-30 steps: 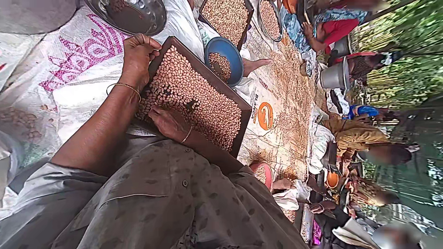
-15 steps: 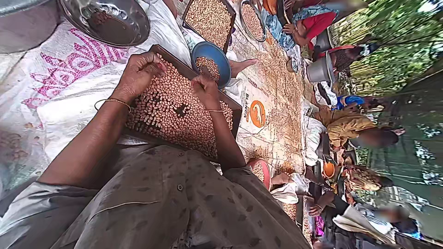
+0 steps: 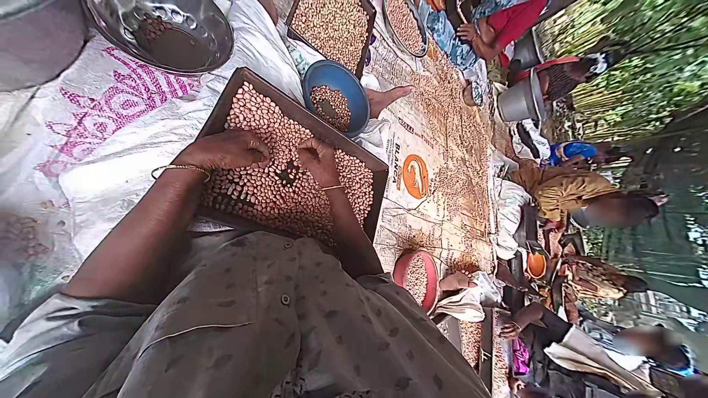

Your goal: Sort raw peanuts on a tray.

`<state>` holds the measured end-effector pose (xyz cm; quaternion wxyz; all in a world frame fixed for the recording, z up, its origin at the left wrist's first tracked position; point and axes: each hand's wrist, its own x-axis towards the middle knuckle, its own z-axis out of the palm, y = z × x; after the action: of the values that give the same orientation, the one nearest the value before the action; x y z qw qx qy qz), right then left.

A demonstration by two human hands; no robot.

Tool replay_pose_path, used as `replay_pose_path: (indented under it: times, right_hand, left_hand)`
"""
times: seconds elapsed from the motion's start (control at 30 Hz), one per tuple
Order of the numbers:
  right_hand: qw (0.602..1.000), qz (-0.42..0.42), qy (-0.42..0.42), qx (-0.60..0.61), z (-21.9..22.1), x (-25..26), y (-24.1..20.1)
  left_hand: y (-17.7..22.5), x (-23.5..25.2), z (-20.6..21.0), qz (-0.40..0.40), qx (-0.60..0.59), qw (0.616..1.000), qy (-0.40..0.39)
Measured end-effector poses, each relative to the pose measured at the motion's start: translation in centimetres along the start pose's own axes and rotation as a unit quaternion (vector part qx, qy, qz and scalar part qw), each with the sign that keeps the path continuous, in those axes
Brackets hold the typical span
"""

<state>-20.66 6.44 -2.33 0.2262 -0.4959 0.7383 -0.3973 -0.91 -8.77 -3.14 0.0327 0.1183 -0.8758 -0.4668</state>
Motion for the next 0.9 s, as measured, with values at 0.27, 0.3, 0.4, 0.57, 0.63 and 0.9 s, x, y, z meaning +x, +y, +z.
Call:
replay_pose_path:
  times: [0.27, 0.3, 0.4, 0.57, 0.63, 0.9]
  right_hand:
    - [0.991, -0.001, -0.088, -0.102, 1.9, -0.5, 0.0]
    - [0.984, -0.018, -0.082, -0.158, 2.5, -0.9, -0.2]
    - [0.961, -0.057, -0.071, -0.26, 3.3, -1.7, -1.0]
    - [0.934, -0.021, -0.119, -0.336, 3.3, -1.7, -2.1]
    - [0.925, 0.0, -0.143, -0.351, 3.3, -1.4, -2.4]
    - [0.896, 0.101, 0.028, 0.43, -4.1, 0.3, -0.2]
  left_hand:
    - [0.7, 0.0, -0.2, -0.063, 0.0, 0.998, -0.011]
    - [0.8, -0.1, -0.2, -0.071, -0.001, 0.997, -0.015]
    - [1.0, 0.0, -0.3, -0.072, 0.007, 0.997, -0.017]
    - [0.7, 0.2, -0.1, -0.06, 0.009, 0.998, -0.014]
    - [0.5, 0.2, 0.0, -0.065, -0.004, 0.998, -0.014]
    - [-0.3, 0.3, 0.2, -0.055, -0.014, 0.998, -0.01]
